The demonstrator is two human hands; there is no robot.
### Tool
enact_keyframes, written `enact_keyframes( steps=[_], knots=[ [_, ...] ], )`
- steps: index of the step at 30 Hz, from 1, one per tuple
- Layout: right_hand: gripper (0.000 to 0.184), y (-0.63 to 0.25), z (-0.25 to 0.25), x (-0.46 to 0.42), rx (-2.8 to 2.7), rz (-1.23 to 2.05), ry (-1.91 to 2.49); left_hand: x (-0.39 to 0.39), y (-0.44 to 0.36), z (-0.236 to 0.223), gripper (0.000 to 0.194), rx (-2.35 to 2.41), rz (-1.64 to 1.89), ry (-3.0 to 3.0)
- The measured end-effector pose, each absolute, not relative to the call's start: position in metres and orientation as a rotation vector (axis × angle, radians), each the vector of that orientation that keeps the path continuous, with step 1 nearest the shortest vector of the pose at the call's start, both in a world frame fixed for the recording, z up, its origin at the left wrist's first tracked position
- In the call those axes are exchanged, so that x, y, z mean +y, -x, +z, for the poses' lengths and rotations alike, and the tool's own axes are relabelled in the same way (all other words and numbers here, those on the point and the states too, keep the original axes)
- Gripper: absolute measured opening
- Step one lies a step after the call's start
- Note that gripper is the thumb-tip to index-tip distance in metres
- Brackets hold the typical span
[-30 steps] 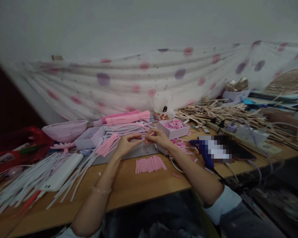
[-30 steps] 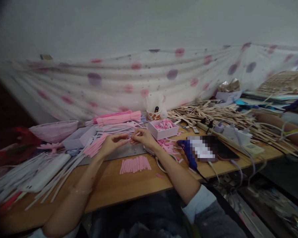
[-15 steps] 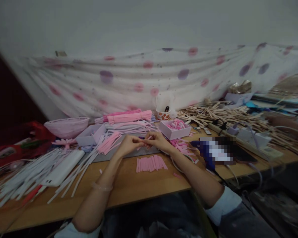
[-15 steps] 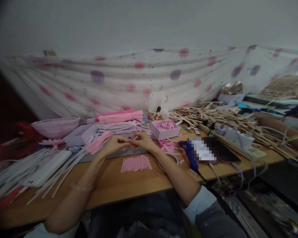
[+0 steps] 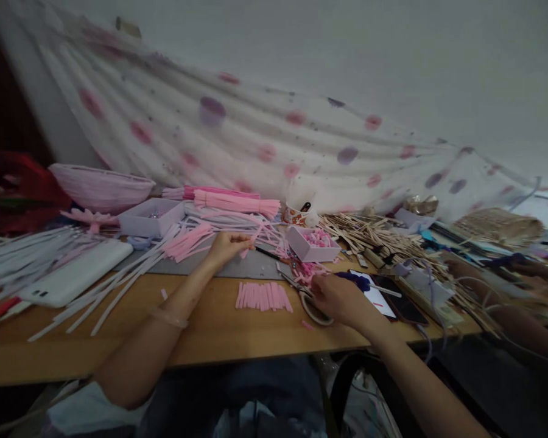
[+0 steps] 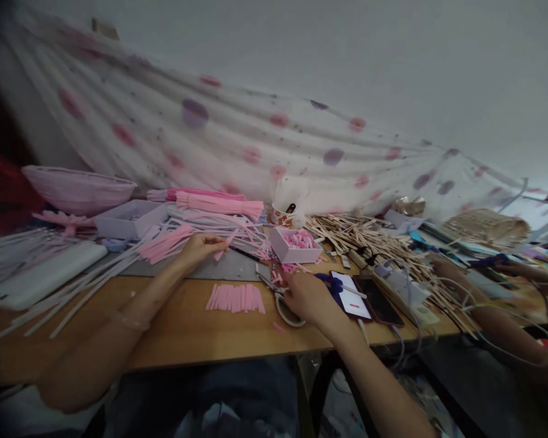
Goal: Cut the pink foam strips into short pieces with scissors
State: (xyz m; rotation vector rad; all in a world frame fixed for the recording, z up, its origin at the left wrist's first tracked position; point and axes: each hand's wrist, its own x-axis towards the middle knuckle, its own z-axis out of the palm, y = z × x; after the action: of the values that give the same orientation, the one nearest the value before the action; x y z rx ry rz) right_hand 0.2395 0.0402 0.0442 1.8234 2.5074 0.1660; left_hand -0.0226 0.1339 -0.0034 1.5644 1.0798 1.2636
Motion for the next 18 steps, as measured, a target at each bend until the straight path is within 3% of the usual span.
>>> enact_keyframes(
  steps=[6, 12, 15, 18],
  knots=[
    [0.020, -0.237, 0.019, 0.037, 2.291, 0.201, -1.769, 0.133, 0.018, -0.007, 0.027, 1.043, 1.290, -1.503],
    [0.013, -0.246, 0.038, 0.044, 2.608, 0.171, -1.725, 0.136, 0.016, -0.011, 0.026, 1.035, 1.255, -1.502],
    [0.017, -0.255, 0.062, 0.043, 2.779, -0.016, -1.810, 0.137, 0.016, -0.012, 0.025, 1.029, 1.278, -1.449],
    [0.029, -0.255, 0.075, 0.048, 2.970, -0.578, -1.855, 0.136, 0.015, -0.011, 0.026, 1.000, 1.318, -1.373]
  ],
)
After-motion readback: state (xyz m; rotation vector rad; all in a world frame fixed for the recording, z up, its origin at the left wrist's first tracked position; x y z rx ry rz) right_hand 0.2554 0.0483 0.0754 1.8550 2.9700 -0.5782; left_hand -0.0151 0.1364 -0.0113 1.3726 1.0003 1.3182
